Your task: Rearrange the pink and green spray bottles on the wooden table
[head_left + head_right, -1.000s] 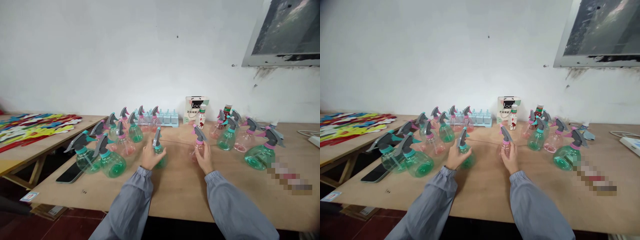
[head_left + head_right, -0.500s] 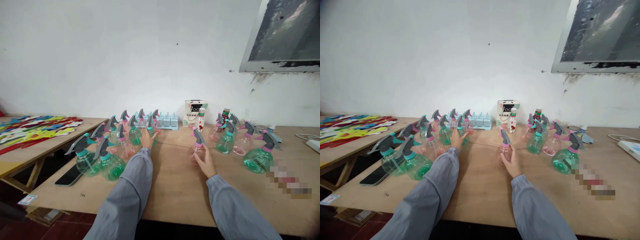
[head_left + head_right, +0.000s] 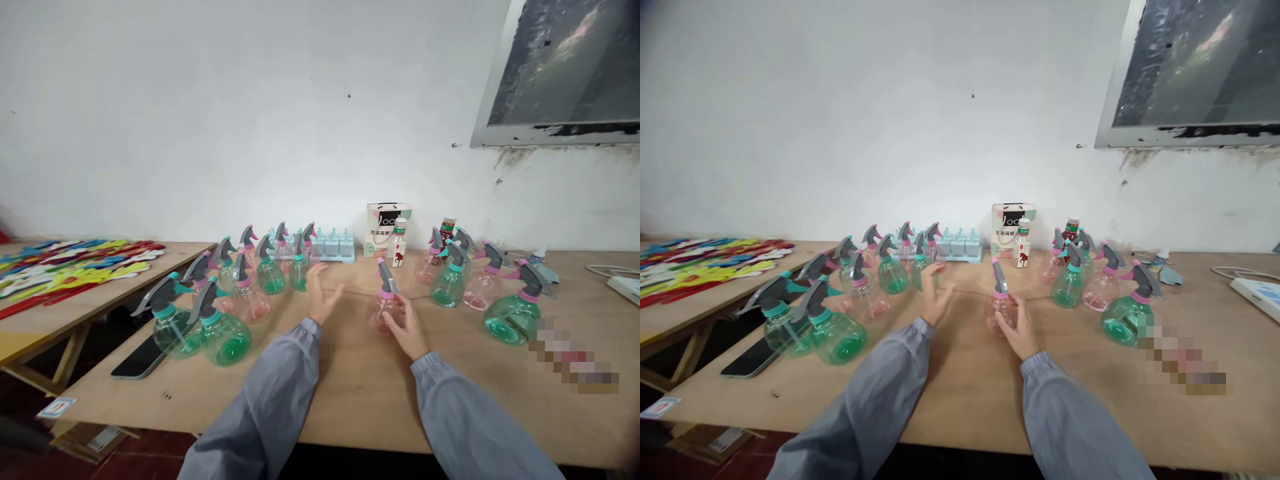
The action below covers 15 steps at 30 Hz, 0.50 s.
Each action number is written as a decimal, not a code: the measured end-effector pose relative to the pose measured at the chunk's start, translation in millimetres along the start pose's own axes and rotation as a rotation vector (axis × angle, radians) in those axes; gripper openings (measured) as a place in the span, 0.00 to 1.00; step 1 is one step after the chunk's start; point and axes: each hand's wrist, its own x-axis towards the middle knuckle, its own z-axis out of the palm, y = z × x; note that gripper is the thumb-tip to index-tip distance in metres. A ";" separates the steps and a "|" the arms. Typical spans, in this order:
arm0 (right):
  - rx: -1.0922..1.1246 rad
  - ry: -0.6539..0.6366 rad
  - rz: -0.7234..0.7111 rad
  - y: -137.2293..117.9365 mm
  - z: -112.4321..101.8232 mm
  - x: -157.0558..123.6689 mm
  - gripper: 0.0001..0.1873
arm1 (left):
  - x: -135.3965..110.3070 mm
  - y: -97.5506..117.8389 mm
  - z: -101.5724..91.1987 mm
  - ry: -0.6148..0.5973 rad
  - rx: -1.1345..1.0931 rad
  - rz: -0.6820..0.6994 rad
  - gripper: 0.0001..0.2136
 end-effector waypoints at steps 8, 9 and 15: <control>0.017 -0.166 -0.162 -27.0 9.3 -9.5 0.27 | -25.9 57.9 48.4 -0.404 -0.191 -0.322 0.32; 0.001 -0.183 -0.180 -30.3 6.1 -10.5 0.27 | -26.1 56.3 46.9 -0.394 -0.205 -0.332 0.30; -0.269 0.074 -0.275 -13.1 -88.3 -27.1 0.22 | -32.1 45.2 17.0 -0.310 -0.259 -0.353 0.28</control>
